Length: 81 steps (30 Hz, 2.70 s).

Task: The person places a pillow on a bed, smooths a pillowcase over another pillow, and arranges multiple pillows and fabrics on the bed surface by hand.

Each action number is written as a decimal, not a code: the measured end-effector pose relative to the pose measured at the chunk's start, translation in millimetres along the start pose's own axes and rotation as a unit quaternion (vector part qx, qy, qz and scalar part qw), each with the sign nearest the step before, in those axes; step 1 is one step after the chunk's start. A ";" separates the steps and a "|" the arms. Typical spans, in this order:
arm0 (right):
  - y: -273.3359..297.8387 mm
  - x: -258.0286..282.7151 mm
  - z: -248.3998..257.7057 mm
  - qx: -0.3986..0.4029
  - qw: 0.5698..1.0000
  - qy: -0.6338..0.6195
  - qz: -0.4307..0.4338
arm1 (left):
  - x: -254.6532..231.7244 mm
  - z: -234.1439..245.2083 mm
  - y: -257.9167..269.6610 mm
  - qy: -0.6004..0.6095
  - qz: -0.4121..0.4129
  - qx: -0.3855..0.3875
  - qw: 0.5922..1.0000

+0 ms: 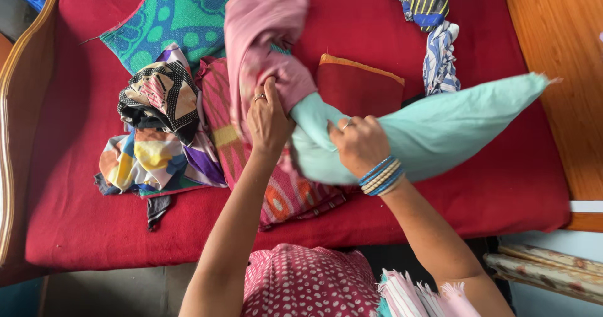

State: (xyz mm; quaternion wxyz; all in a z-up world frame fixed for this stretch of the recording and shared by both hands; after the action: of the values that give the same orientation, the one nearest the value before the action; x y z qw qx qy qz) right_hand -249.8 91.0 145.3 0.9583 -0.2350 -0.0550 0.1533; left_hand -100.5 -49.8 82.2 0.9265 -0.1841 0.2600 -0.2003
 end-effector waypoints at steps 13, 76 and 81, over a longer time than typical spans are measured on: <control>75.0 -50.0 -51.7 -0.044 0.975 -0.162 -0.148 | -55.5 -49.6 37.8 0.044 -0.082 0.002 0.996; 91.7 -89.3 -127.9 0.003 0.831 0.111 -0.545 | 227.8 -212.4 168.8 0.057 0.019 0.350 0.935; 100.8 -129.2 -145.4 0.051 0.823 -0.010 -0.566 | 194.0 -234.5 217.8 0.018 0.045 0.454 0.890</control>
State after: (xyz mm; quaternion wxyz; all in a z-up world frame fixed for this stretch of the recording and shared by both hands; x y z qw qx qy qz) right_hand -373.3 71.6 -34.5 0.8866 -0.1114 -0.1800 -0.4113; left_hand -18.6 -10.4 -280.9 0.9122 0.2726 0.1653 -0.2575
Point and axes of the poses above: each hand's wrist, its own y-axis away from the middle knuckle, its own z-axis out of the back of the hand, x = y × z, the point moved 5 cm from there along -y, towards the middle knuckle, and after that the axes turned 7 degrees about -y, right-handed, at the moved point
